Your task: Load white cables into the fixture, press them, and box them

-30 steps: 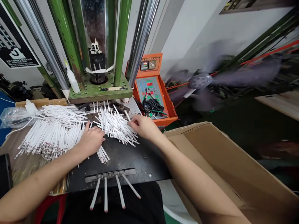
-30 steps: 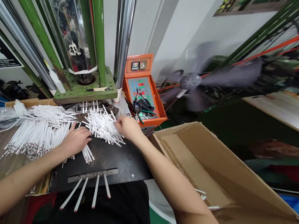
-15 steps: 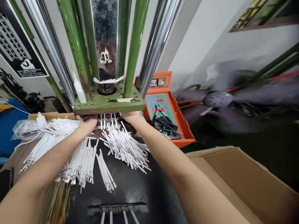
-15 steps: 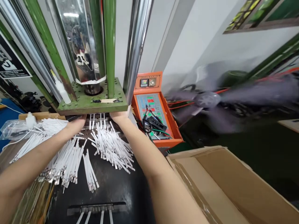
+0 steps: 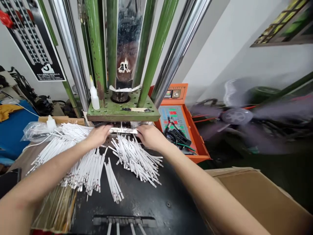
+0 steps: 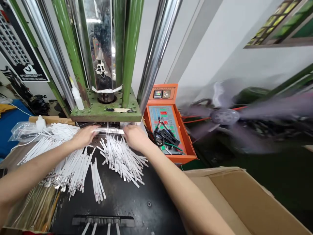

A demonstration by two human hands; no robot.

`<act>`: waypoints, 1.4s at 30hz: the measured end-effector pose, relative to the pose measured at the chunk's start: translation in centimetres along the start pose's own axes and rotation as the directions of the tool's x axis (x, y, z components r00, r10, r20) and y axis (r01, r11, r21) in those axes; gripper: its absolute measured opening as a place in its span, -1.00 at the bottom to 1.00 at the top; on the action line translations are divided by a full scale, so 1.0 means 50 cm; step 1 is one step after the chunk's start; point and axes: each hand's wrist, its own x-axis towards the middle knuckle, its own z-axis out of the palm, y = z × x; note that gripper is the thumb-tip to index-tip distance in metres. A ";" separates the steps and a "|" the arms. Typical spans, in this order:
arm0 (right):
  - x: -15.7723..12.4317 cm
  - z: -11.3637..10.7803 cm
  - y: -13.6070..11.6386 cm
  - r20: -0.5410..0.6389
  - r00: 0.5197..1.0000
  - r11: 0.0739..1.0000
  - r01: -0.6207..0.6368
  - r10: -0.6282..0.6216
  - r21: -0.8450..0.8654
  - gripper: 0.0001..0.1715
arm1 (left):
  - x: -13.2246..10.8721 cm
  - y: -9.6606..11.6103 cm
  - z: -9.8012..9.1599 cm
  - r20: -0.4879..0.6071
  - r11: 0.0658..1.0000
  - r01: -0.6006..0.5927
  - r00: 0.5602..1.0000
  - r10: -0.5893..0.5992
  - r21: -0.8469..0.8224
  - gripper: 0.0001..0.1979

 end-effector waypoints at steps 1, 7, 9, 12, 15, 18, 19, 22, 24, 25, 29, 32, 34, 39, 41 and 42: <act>-0.045 -0.019 -0.013 0.014 0.998 0.997 0.055 -0.056 0.060 -0.85 | -0.028 0.023 0.001 0.018 0.999 -0.035 0.999 0.036 -0.033 -0.66; -0.260 -0.038 -0.131 -0.225 0.923 0.885 0.369 -0.313 0.283 -0.71 | -0.166 0.203 0.031 0.170 0.896 -0.392 0.888 0.428 -0.209 -0.77; -0.309 -0.023 -0.148 -0.358 0.889 0.896 0.380 -0.285 0.231 -0.60 | -0.186 0.236 0.035 0.204 0.884 -0.417 0.866 0.457 -0.211 -0.80; -0.344 -0.037 -0.134 -0.599 0.799 0.943 0.166 0.041 0.287 -0.51 | -0.198 0.244 0.036 0.200 0.887 -0.397 0.874 0.444 -0.236 -0.81; -0.287 -0.087 -0.101 -0.588 0.741 0.919 -0.100 0.324 0.381 -0.48 | -0.203 0.232 0.043 0.201 0.901 -0.360 0.890 0.410 -0.243 -0.83; -0.162 -0.109 -0.078 -0.112 0.962 0.909 -0.192 0.248 0.369 -0.52 | -0.209 0.225 0.059 0.219 0.914 -0.362 0.892 0.396 -0.180 -0.82; -0.126 -0.104 -0.075 0.050 0.972 0.919 -0.235 0.231 0.316 -0.58 | -0.212 0.224 0.064 0.221 0.917 -0.362 0.893 0.393 -0.168 -0.80; -0.096 -0.062 -0.085 0.182 0.945 0.929 -0.308 0.273 0.207 -0.69 | -0.226 0.220 0.072 0.164 0.926 -0.334 0.917 0.363 -0.178 -0.75; -0.144 -0.030 -0.113 0.132 0.967 0.928 -0.248 0.218 0.279 -0.64 | -0.233 0.220 0.073 0.110 0.923 -0.336 0.926 0.360 -0.190 -0.79; -0.181 -0.016 -0.131 0.113 0.983 0.927 -0.175 0.145 0.331 -0.64 | -0.235 0.222 0.074 0.092 0.917 -0.352 0.923 0.373 -0.186 -0.82; -0.335 0.010 -0.159 -0.108 0.994 0.943 0.034 0.002 0.332 -0.79 | -0.223 0.244 0.083 0.086 0.890 -0.426 0.892 0.443 -0.161 -0.88; -0.428 0.007 -0.097 -0.265 0.908 0.921 -0.238 0.324 0.308 -0.67 | -0.214 0.249 0.075 0.120 0.877 -0.427 0.881 0.458 -0.220 -0.89; -0.482 0.005 -0.043 -0.222 0.852 0.865 -0.403 0.473 0.298 -0.67 | -0.221 0.231 0.050 0.165 0.883 -0.395 0.882 0.442 -0.254 -0.84; -0.527 0.041 -0.065 -0.258 0.926 0.948 -0.221 0.277 0.227 -0.63 | -0.295 0.159 -0.031 0.450 0.947 -0.193 0.843 0.294 -0.256 -0.81; -0.502 0.062 -0.132 -0.244 0.965 0.971 -0.041 0.099 0.235 -0.66 | -0.328 0.149 -0.038 0.508 0.959 -0.175 0.818 0.268 -0.224 -0.82; -0.486 0.070 -0.163 -0.229 0.973 0.973 0.039 0.015 0.228 -0.69 | -0.342 0.149 -0.036 0.508 0.960 -0.201 0.817 0.274 -0.195 -0.86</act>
